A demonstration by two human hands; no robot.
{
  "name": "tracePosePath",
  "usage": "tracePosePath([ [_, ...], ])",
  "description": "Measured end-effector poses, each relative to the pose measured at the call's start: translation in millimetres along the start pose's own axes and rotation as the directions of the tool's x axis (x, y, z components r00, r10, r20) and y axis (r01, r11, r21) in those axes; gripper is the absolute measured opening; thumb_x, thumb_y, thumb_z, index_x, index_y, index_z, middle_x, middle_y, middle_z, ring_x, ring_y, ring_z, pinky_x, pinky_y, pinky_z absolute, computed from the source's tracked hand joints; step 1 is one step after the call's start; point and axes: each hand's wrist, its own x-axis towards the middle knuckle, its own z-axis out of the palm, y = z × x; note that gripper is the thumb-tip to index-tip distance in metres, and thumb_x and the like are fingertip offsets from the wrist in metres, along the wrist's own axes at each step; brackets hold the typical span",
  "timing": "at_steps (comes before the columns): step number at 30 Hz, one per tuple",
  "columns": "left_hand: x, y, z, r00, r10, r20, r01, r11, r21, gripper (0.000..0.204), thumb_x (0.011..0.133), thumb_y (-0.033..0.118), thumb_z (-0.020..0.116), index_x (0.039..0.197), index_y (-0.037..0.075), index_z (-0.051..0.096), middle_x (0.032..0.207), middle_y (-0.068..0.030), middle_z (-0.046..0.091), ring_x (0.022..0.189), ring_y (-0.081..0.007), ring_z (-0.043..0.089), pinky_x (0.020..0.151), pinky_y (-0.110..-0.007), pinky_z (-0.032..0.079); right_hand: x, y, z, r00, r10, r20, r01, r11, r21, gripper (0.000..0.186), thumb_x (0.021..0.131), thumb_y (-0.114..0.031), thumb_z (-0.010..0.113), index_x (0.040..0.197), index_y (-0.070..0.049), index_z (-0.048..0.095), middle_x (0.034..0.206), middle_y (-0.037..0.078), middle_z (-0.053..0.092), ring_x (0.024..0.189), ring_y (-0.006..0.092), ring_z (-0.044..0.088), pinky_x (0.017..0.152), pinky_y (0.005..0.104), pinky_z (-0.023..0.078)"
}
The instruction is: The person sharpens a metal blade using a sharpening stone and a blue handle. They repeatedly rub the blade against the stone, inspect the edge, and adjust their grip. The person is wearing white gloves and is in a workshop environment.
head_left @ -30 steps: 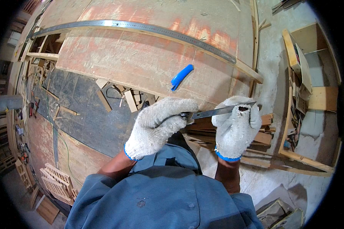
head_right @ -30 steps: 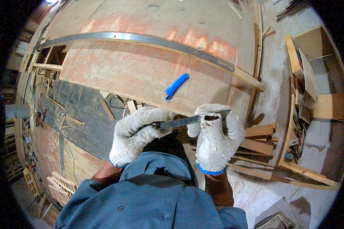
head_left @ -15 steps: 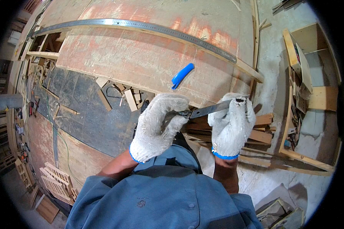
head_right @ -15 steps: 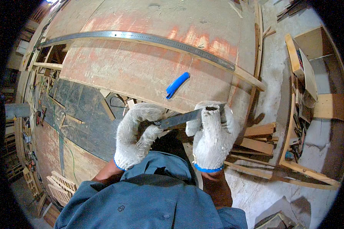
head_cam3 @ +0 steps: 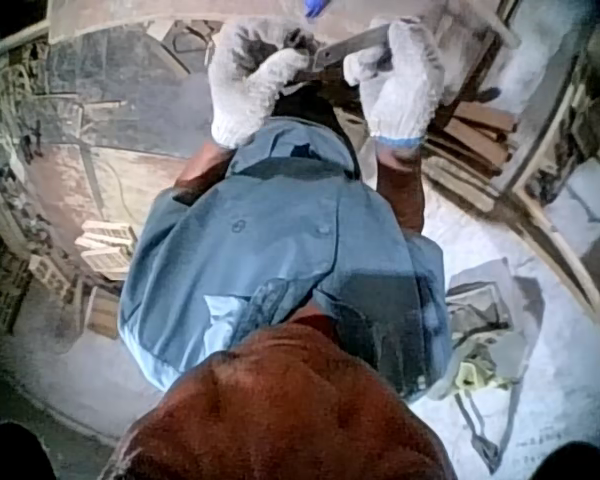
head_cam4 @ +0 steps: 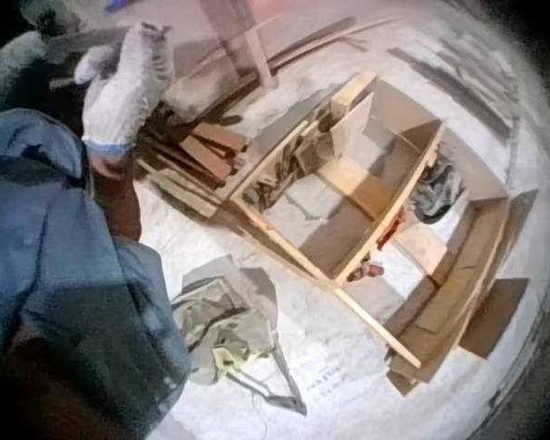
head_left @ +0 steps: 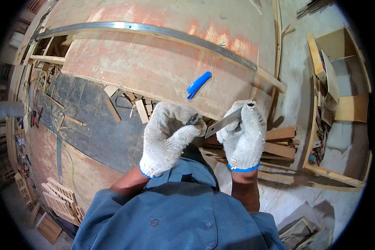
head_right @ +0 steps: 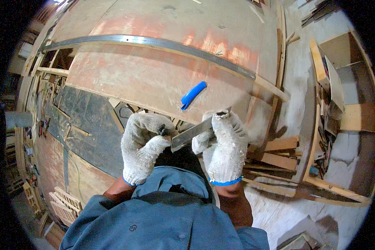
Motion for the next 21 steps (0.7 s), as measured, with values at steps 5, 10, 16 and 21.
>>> tracePosePath([
  [5,3,10,-6,1.0,0.007,0.001,-0.007,0.958,-0.285,0.028,0.085,0.002,0.072,0.101,0.003,0.049,0.096,-0.016,0.065,0.077,-0.0217,0.065,0.069,-0.035,0.055,5,-6,12,0.989,-0.061,0.133,0.064,0.998,-0.023,0.015,0.099,-0.021,0.059,0.097,-0.006,0.064,0.063,0.006,0.059,0.05,0.0162,0.052,0.045,0.0317,0.039],
  [10,-3,26,-13,0.997,0.049,-0.062,-0.069,0.925,-0.374,0.028,0.085,0.005,0.073,0.099,0.003,0.049,0.094,-0.0169,0.065,0.073,-0.0255,0.066,0.062,-0.037,0.054,6,-5,28,0.972,-0.114,0.203,0.134,0.987,-0.086,0.018,0.099,-0.023,0.058,0.101,-0.006,0.062,0.076,0.006,0.062,0.054,0.0159,0.054,0.047,0.0321,0.043],
  [16,-10,33,-31,0.999,-0.039,-0.011,0.029,0.872,-0.488,0.03,0.081,0.004,0.075,0.097,0.003,0.049,0.094,-0.0166,0.064,0.073,-0.0256,0.066,0.063,-0.037,0.054,0,-6,60,0.942,-0.15,0.302,0.211,0.96,-0.183,0.018,0.101,-0.023,0.055,0.104,-0.006,0.062,0.077,0.003,0.059,0.061,0.0117,0.053,0.05,0.025,0.041],
  [21,-19,29,-37,0.993,0.026,-0.119,-0.058,0.959,-0.277,0.031,0.081,-0.001,0.073,0.096,0.005,0.048,0.096,-0.014,0.06,0.078,-0.0233,0.064,0.067,-0.036,0.053,-2,7,66,0.936,-0.107,0.336,0.171,0.971,-0.166,0.017,0.101,-0.02,0.055,0.105,-0.005,0.062,0.078,0.003,0.06,0.062,0.0108,0.054,0.051,0.0231,0.044],
])
